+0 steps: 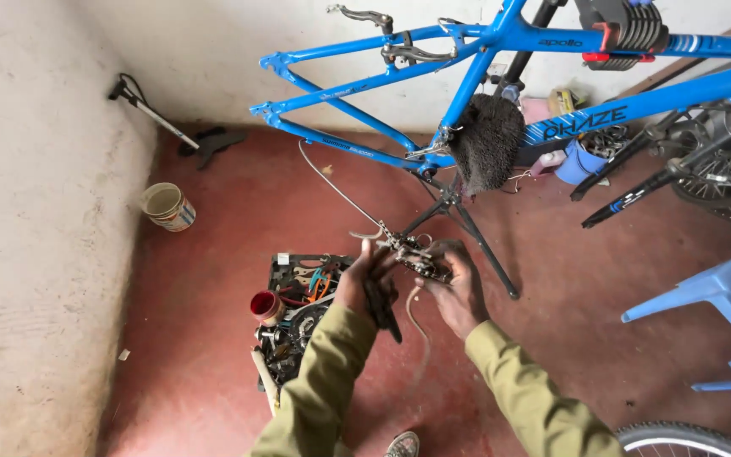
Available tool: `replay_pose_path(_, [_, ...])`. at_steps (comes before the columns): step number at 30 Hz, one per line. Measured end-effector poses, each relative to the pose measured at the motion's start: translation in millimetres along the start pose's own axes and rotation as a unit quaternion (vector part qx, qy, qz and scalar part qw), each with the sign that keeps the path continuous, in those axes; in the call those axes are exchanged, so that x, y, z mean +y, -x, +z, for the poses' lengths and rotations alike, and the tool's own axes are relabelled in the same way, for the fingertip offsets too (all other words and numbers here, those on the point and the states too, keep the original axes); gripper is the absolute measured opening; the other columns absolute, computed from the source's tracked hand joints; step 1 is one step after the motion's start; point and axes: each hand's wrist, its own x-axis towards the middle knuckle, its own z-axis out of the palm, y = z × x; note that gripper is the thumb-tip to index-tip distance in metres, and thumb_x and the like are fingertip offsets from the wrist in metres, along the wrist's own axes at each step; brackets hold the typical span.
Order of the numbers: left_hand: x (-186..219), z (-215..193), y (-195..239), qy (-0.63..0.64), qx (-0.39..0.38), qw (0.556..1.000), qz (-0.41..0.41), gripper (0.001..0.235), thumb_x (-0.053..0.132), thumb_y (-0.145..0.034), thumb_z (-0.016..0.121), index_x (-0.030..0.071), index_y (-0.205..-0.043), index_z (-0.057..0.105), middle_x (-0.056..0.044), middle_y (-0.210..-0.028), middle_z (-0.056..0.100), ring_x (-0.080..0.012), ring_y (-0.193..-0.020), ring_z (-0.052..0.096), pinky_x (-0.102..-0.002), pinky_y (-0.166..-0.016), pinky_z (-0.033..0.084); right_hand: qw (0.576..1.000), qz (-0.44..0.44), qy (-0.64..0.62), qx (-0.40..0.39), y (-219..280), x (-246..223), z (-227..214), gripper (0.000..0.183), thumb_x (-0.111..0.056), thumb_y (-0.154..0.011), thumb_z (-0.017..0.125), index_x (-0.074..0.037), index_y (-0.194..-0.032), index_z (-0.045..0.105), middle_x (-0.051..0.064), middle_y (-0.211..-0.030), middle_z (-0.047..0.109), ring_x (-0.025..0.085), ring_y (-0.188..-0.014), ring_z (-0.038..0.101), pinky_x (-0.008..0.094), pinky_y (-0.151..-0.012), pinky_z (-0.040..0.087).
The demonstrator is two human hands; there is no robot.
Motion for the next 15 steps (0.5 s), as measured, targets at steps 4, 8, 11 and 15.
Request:
replay_pose_path(4, [13.9,2.7,-17.5,-0.038,-0.091,0.995,0.012,0.055,0.044,-0.087,0.059,0.008,-0.128,0.051,-0.006,-0.118,0.051,-0.0132,-0.053,0.041,-0.025,-0.044,0.034,0.999,-0.041,0.014,0.027,-17.2,0.6,7.2,0.031,0.02,-0.064,0.07,0.002,-0.086,0.057,0.012,-0.12,0.037,0.029,-0.109,0.048,0.039,-0.087,0.05])
replay_pose_path(8, [25.4,5.2,-4.2,-0.038,-0.169,0.985,0.014,0.074,0.064,-0.083,0.046,0.01,-0.132,0.05,-0.003,-0.125,0.056,-0.0163,-0.056,0.04,-0.028,-0.046,0.036,0.987,-0.11,0.119,0.0,-27.8,-39.8,11.6,0.03,0.015,-0.064,0.07,0.001,-0.084,0.053,0.012,-0.137,0.034,0.04,-0.126,0.037,0.05,-0.099,0.04])
replay_pose_path(11, [15.2,-6.0,-31.4,-0.032,-0.196,0.979,0.039,0.076,0.069,-0.076,0.052,0.013,-0.127,0.051,-0.011,-0.105,0.058,-0.0214,-0.055,0.042,-0.029,-0.044,0.033,0.963,-0.158,0.212,-0.048,-29.2,-48.9,13.3,0.033,0.014,-0.064,0.069,-0.007,-0.088,0.063,0.01,-0.134,0.043,0.034,-0.127,0.041,0.044,-0.102,0.038])
replay_pose_path(15, [42.4,20.7,5.0,-0.076,-0.197,0.976,0.052,0.057,0.032,-0.074,0.07,0.002,-0.12,0.056,-0.018,-0.091,0.059,-0.0245,-0.064,0.054,-0.032,-0.051,0.043,0.961,-0.17,0.188,-0.107,-17.3,-92.8,14.1,0.033,0.009,-0.065,0.068,-0.01,-0.092,0.065,0.01,-0.138,0.043,0.034,-0.13,0.039,0.047,-0.101,0.035])
